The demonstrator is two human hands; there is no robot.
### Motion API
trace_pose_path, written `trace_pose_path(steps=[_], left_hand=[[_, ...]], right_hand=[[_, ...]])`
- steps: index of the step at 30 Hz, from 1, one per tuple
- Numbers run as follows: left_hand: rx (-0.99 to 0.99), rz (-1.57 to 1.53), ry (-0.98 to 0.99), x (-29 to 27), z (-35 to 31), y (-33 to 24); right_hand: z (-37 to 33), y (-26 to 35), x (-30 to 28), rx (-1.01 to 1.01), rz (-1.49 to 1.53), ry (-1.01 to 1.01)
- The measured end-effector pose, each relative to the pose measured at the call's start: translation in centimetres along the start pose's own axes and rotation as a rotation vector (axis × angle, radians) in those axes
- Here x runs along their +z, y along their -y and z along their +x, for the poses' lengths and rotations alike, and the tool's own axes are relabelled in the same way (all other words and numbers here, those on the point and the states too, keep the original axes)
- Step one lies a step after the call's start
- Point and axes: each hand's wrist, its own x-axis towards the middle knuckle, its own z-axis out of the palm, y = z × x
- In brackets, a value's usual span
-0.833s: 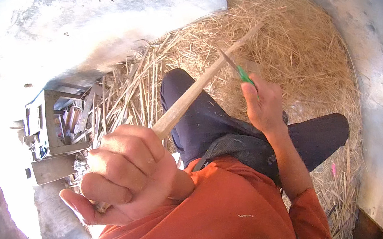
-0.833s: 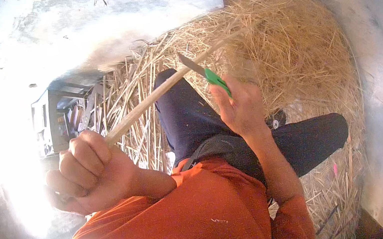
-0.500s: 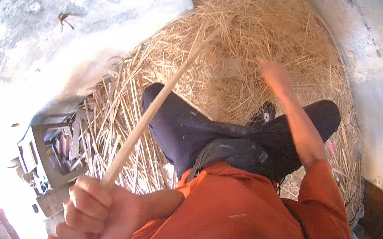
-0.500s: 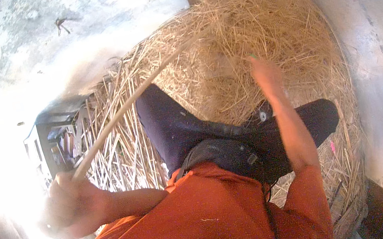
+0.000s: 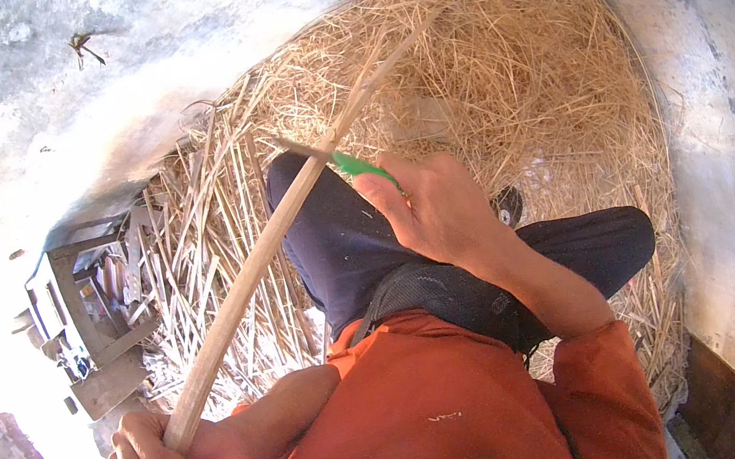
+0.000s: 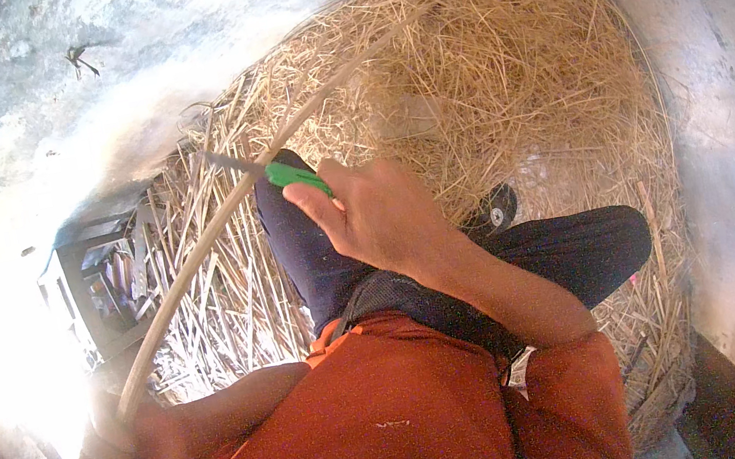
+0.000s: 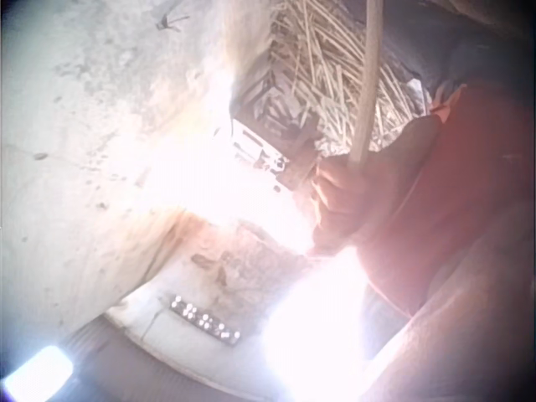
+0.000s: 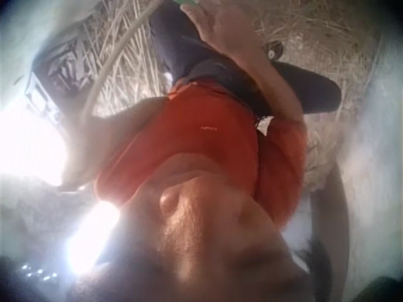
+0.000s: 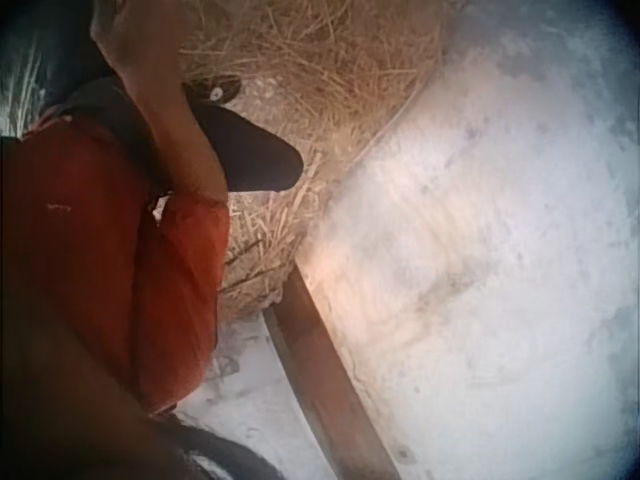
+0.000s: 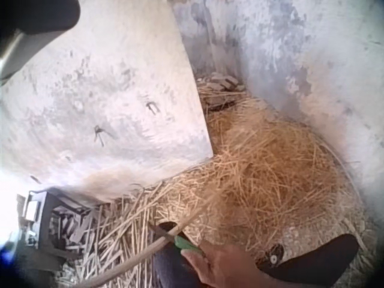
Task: The person sits on a straw-covered floor and uses a small knife to shave and smooth a long thin wooden stick held by hand.
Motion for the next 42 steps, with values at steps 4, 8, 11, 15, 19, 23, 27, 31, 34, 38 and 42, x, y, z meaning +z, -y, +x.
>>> trace_pose_path(steps=[4,8,11,15,19,23,27,31,34,38,42], left_hand=[[0.089,0.152,-0.066,-1.0,0.3,-0.5],[0.058,0.031,-0.084,-1.1,-0.6,-0.6],[0.190,0.324,-0.284,-0.4,-0.8,-0.2],[0.127,0.115,-0.106,-1.0,-0.6,0.4],[0.105,0.229,-0.159,0.0,-1.8,-0.4],[0.110,0.139,-0.094,0.8,-1.5,0.1],[0.156,0.212,-0.147,1.7,-1.2,0.2],[0.252,0.311,-0.381,1.5,-0.8,0.7],[0.233,0.371,-0.412,1.8,0.2,1.5],[-0.113,-0.046,0.084,-0.8,0.0,-0.1],[0.011,0.275,-0.052,-0.9,0.1,-0.3]], right_hand=[[0.6,-2.8,1.4,-0.137,-0.122,-0.163],[-0.5,-6.4,2.8,-0.232,-0.208,-0.278],[-2.8,-9.2,3.6,-0.050,-0.300,-0.361],[-9.3,-18.2,3.7,0.471,-0.318,-0.146],[-8.9,-9.3,2.6,0.279,0.042,-0.275],[-4.8,-1.7,0.1,0.051,0.113,-0.194],[-1.6,-0.6,0.1,0.010,-0.005,-0.125],[-0.2,-2.2,0.7,-0.064,-0.160,-0.135],[0.6,-6.1,1.3,-0.083,-0.285,-0.277],[0.2,-11.3,3.1,-0.009,-0.346,-0.325],[-0.6,-10.0,3.2,0.010,-0.167,-0.344]])
